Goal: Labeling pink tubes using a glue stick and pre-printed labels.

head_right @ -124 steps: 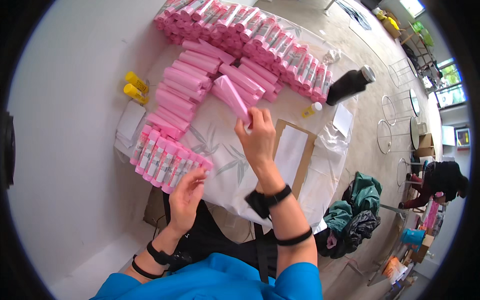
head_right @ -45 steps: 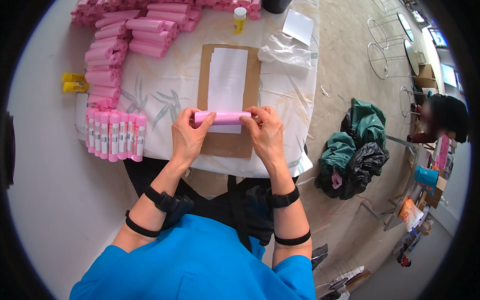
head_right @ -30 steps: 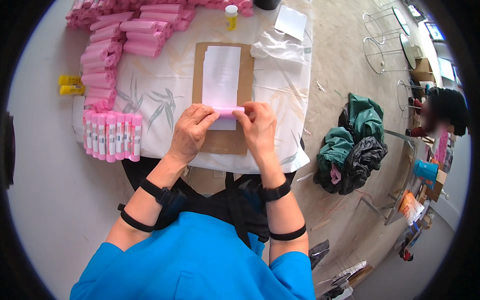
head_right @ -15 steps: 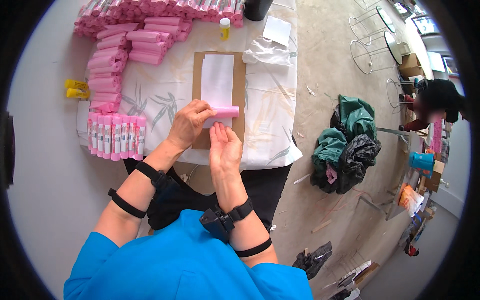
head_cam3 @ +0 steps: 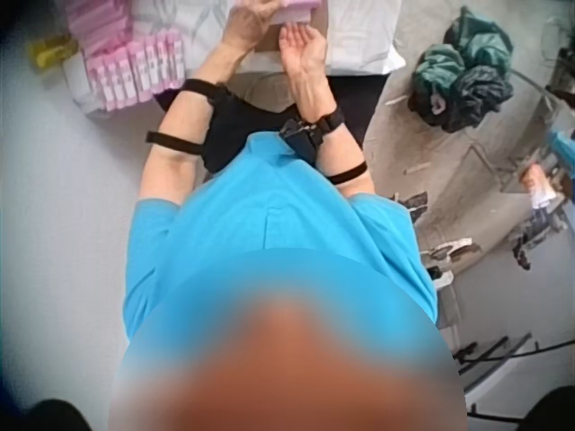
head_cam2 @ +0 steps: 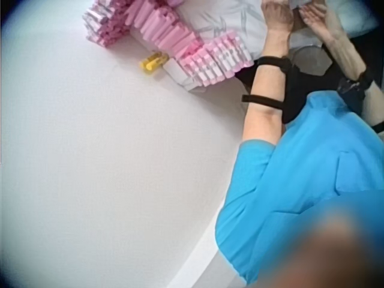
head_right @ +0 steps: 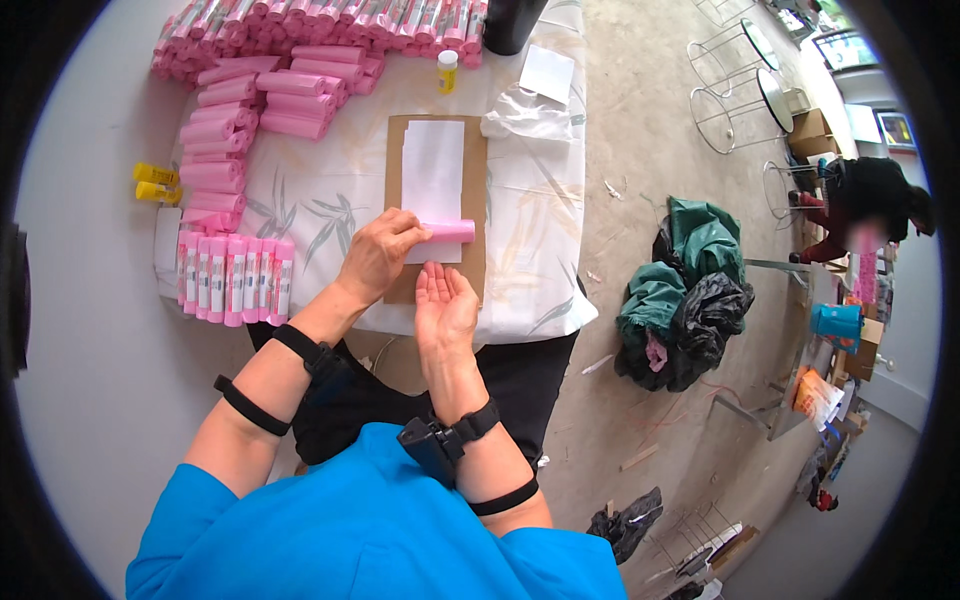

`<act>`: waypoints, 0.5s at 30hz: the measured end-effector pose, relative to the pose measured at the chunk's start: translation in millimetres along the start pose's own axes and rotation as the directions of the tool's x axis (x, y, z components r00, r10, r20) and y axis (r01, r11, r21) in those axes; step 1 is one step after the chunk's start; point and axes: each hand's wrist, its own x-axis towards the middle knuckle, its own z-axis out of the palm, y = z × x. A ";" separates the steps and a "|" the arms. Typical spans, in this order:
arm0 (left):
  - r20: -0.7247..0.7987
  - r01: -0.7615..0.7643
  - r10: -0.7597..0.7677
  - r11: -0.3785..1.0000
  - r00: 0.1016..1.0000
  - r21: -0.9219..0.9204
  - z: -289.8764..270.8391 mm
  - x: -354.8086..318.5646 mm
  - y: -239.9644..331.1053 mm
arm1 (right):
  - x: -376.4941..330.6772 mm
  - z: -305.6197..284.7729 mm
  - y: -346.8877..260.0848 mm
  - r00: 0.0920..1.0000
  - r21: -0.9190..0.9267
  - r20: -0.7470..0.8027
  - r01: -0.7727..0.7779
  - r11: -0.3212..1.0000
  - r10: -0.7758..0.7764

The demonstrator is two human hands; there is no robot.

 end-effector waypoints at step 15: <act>0.023 -0.063 0.065 0.993 0.998 -0.100 -10.5 -0.2 5.8 | 13.7 4.1 -12.4 0.978 -0.061 0.196 -0.060 0.996 0.071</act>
